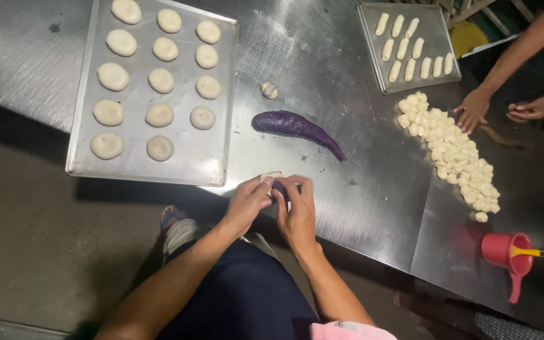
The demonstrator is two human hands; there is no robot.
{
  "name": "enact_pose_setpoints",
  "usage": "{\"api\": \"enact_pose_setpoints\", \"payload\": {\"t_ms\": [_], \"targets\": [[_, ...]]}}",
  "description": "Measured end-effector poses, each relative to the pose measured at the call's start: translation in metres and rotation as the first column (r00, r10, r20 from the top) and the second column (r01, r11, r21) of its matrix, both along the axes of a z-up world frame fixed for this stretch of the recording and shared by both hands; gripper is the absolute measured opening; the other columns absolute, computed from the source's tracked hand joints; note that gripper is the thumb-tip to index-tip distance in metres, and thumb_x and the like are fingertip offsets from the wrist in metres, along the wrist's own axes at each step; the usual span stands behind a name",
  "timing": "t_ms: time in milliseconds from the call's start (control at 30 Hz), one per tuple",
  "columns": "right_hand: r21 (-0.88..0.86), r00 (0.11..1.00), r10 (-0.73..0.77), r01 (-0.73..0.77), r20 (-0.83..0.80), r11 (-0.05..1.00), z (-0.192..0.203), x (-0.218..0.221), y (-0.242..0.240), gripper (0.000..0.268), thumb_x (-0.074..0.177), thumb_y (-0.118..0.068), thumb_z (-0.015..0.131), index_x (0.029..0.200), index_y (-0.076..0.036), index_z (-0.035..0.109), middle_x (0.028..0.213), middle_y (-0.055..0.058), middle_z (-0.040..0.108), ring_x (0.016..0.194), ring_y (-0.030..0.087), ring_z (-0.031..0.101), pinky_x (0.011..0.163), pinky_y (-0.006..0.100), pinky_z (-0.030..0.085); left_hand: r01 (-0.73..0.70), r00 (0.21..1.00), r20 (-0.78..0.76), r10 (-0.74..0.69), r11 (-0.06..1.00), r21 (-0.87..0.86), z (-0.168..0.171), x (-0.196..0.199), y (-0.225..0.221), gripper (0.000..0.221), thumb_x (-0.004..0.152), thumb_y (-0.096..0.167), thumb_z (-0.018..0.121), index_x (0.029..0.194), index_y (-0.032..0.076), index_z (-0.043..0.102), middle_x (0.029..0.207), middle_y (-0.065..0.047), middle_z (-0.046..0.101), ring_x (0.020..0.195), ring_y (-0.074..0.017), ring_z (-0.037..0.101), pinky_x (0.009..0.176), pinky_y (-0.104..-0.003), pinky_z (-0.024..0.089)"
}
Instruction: Shaping dough, adding purple filling, sealing into balls, arranging on trays, and scoring lines on the bread dough.
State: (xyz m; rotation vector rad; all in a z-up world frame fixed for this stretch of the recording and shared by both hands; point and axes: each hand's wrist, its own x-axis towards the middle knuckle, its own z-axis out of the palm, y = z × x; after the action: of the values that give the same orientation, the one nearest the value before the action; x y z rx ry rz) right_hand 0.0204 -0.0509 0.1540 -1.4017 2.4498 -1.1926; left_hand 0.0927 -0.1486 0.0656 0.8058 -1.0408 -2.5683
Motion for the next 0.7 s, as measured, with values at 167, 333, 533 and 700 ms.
{"api": "enact_pose_setpoints", "payload": {"t_ms": [167, 333, 533, 700], "targets": [[0.091, 0.999, 0.035, -0.039, 0.039, 0.995, 0.032, -0.003, -0.021, 0.038, 0.089, 0.000, 0.074, 0.126, -0.002, 0.064, 0.117, 0.017, 0.059, 0.092, 0.028, 0.068, 0.077, 0.034, 0.057, -0.102, 0.988, -0.140, 0.063, 0.951, -0.292, 0.015, 0.003, -0.013, 0.037, 0.104, 0.014, 0.058, 0.137, -0.002, 0.062, 0.110, -0.005, 0.070, 0.095, -0.0083, 0.064, 0.082, -0.024, 0.055], [0.025, 0.990, 0.132, -0.134, 0.050, 0.991, 0.031, -0.011, -0.024, 0.047, 0.084, 0.001, 0.076, 0.128, -0.002, 0.060, 0.118, 0.014, 0.063, 0.096, 0.025, 0.070, 0.080, 0.032, 0.059, -0.124, 0.978, -0.191, 0.084, 0.970, -0.208, 0.012, 0.005, -0.024, 0.042, 0.105, 0.014, 0.054, 0.145, 0.003, 0.057, 0.115, -0.003, 0.069, 0.095, -0.0075, 0.062, 0.081, -0.022, 0.053], [-0.036, 0.985, 0.155, -0.158, -0.075, 0.987, 0.022, -0.015, -0.014, 0.031, 0.088, 0.002, 0.078, 0.117, -0.005, 0.071, 0.112, 0.012, 0.071, 0.098, 0.023, 0.072, 0.083, 0.032, 0.058, 0.031, 0.979, -0.192, -0.061, 0.988, -0.152, 0.023, 0.009, -0.027, 0.049, 0.107, 0.018, 0.056, 0.154, 0.007, 0.048, 0.120, -0.007, 0.065, 0.107, -0.0107, 0.063, 0.092, -0.026, 0.056], [-0.104, 0.937, 0.003, 0.035, 0.350, 0.994, 0.029, -0.039, -0.006, 0.052, 0.086, -0.002, 0.076, 0.135, -0.004, 0.059, 0.123, 0.010, 0.064, 0.096, 0.015, 0.067, 0.083, 0.029, 0.056, 0.035, 0.958, -0.276, -0.073, 0.989, -0.143, 0.044, 0.001, -0.025, 0.054, 0.104, 0.016, 0.058, 0.155, 0.005, 0.046, 0.127, -0.009, 0.064, 0.112, -0.0153, 0.064, 0.096, -0.033, 0.058]]}}
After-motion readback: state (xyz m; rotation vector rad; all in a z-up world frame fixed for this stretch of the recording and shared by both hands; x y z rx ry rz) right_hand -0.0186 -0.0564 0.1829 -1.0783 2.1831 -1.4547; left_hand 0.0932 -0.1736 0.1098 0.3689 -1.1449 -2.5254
